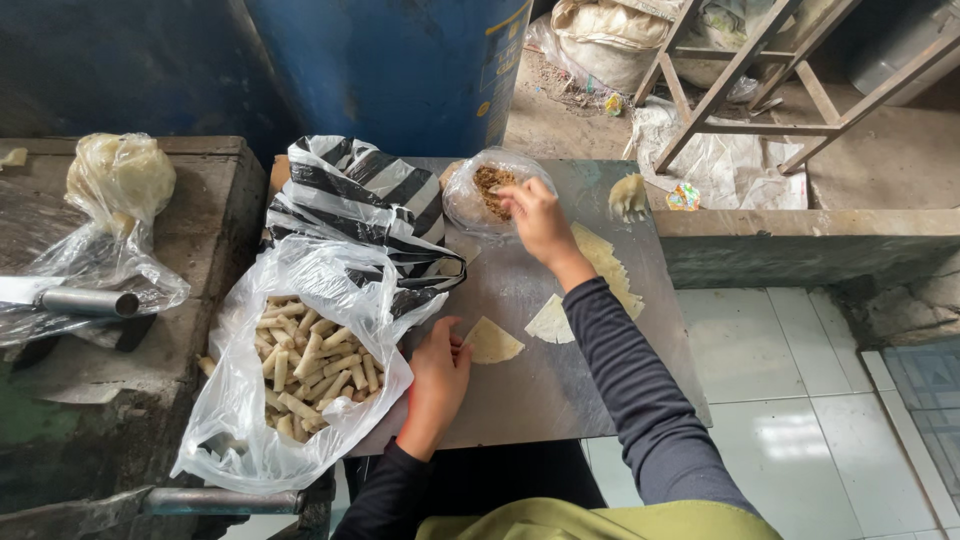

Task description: The person takes thin dough wrappers one at a time from a stack on a metal table, places a scoop of brown filling from a plastic-lined bowl onto a wrapper, folds the wrapper over the filling, and rolls it into a filled roll, placing finished rolls into a plastic bag beside the table.

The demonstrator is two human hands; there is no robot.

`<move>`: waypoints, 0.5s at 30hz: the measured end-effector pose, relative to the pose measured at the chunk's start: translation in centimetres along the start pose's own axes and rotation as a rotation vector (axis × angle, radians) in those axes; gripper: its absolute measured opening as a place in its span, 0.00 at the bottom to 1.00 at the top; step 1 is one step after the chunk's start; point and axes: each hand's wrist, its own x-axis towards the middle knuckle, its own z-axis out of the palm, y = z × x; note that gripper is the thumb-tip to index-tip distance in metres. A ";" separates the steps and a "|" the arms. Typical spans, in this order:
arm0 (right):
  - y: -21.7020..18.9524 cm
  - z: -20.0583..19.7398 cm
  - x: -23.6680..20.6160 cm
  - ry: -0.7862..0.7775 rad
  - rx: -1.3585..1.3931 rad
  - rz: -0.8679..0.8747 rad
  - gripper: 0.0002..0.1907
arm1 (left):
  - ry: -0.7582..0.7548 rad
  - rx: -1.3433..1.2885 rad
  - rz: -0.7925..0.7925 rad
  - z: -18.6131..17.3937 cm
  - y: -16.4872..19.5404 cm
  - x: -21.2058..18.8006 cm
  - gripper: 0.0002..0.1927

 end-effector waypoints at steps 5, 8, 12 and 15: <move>0.3 1.0 1.4 0.236 -0.028 0.081 0.09 | -0.027 -0.022 -0.028 -0.3 -0.3 0.2 0.19; 0.0 1.5 1.7 0.310 0.032 0.227 0.12 | -0.018 -0.034 -0.028 -0.2 -0.6 0.1 0.18; -0.1 1.9 1.7 0.336 0.246 0.499 0.15 | -0.013 -0.092 -0.042 -0.1 -0.9 0.0 0.18; 0.4 1.9 1.7 0.401 0.389 0.633 0.16 | -0.016 -0.113 -0.073 -0.2 -0.9 -0.1 0.18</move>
